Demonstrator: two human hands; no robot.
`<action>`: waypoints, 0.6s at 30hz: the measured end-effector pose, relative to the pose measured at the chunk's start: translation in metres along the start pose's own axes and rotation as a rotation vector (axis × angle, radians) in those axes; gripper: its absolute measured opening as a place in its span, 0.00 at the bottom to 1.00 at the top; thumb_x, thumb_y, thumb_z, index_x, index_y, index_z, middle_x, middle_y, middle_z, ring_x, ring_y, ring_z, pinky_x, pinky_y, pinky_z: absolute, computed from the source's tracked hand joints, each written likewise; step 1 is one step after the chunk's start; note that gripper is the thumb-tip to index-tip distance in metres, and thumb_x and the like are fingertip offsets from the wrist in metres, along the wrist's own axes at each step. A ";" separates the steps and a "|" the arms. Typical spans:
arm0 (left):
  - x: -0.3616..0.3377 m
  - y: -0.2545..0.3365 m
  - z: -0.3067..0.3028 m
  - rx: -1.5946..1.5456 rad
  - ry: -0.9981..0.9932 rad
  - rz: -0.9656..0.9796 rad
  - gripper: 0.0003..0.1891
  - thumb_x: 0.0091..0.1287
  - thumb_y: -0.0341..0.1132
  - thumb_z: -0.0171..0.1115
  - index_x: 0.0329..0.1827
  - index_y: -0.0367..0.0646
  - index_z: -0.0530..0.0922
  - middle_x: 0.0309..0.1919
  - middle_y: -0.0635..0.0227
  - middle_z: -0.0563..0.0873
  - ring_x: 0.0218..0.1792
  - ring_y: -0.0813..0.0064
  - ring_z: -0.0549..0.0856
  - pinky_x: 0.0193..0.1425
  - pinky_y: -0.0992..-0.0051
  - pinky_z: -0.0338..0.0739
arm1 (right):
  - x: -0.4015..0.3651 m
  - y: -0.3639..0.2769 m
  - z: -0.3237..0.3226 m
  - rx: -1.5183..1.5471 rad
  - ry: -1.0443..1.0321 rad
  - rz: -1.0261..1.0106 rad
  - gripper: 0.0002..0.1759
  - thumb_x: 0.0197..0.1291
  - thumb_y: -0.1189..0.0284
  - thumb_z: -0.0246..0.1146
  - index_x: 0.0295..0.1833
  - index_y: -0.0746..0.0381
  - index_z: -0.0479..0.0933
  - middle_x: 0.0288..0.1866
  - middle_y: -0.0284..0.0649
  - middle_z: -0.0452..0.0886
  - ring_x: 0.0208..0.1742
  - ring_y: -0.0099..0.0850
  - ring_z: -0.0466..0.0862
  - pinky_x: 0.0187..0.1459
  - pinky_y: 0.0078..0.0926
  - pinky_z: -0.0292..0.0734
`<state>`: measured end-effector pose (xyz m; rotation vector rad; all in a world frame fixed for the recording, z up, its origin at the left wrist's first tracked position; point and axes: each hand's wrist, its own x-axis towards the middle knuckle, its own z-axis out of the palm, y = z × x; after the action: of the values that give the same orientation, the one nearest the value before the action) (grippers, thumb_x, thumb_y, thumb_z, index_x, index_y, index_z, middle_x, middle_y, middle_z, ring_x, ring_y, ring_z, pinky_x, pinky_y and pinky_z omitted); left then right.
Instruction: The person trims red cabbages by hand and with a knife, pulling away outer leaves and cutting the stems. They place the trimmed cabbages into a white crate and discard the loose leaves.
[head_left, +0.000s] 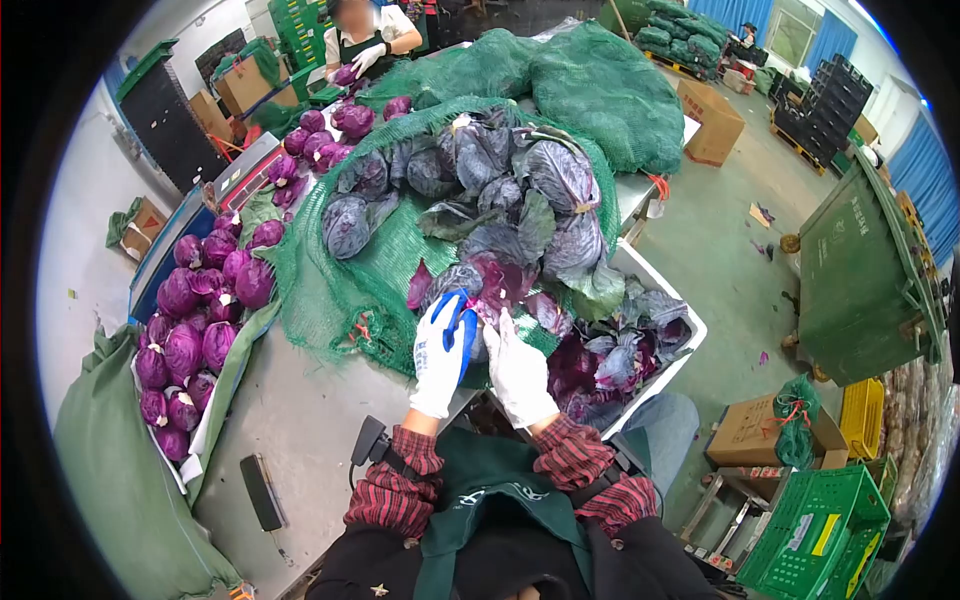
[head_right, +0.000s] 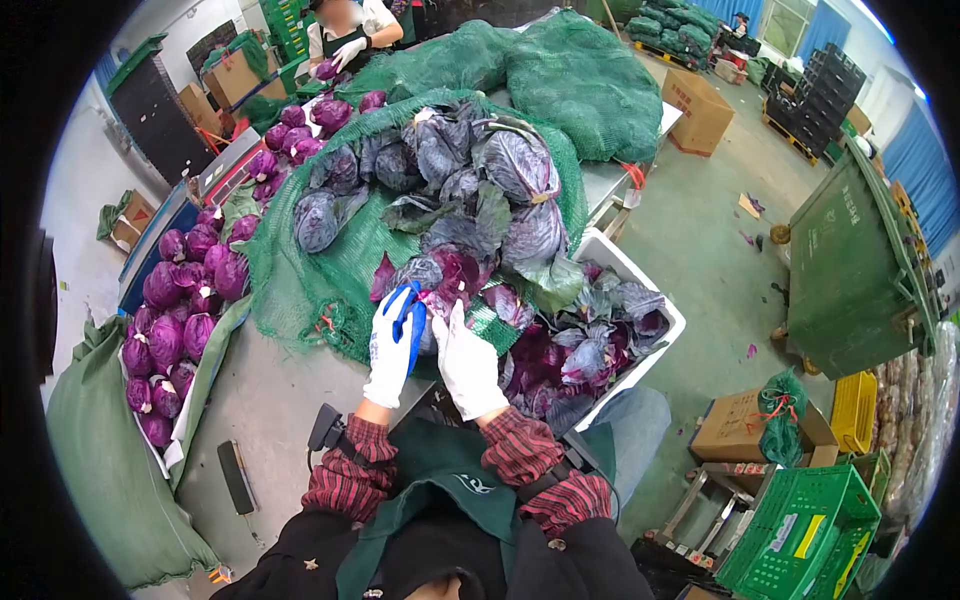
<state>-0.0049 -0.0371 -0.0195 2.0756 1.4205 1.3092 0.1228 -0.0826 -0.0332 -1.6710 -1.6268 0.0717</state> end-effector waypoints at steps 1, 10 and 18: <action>-0.001 0.001 0.000 0.014 0.008 -0.003 0.19 0.69 0.39 0.61 0.59 0.40 0.79 0.57 0.52 0.81 0.58 0.52 0.78 0.65 0.60 0.70 | 0.001 0.001 0.001 -0.008 0.053 -0.050 0.30 0.73 0.57 0.50 0.68 0.70 0.67 0.30 0.50 0.83 0.20 0.43 0.81 0.21 0.38 0.73; -0.007 0.006 -0.011 -0.132 0.008 0.002 0.20 0.70 0.40 0.60 0.60 0.39 0.78 0.58 0.51 0.80 0.60 0.54 0.78 0.67 0.62 0.70 | 0.025 0.047 0.023 0.029 -0.182 0.153 0.24 0.77 0.58 0.41 0.42 0.64 0.77 0.33 0.51 0.82 0.36 0.50 0.82 0.38 0.44 0.77; -0.011 0.010 -0.057 -0.004 -0.250 -0.153 0.26 0.68 0.41 0.64 0.69 0.48 0.74 0.42 0.62 0.74 0.42 0.65 0.76 0.51 0.70 0.72 | 0.032 0.041 -0.001 0.188 -0.183 0.330 0.23 0.74 0.59 0.50 0.60 0.67 0.74 0.49 0.54 0.82 0.43 0.52 0.82 0.45 0.43 0.77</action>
<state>-0.0468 -0.0639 0.0125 2.0011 1.4302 0.9562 0.1622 -0.0496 -0.0400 -1.8098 -1.4072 0.5393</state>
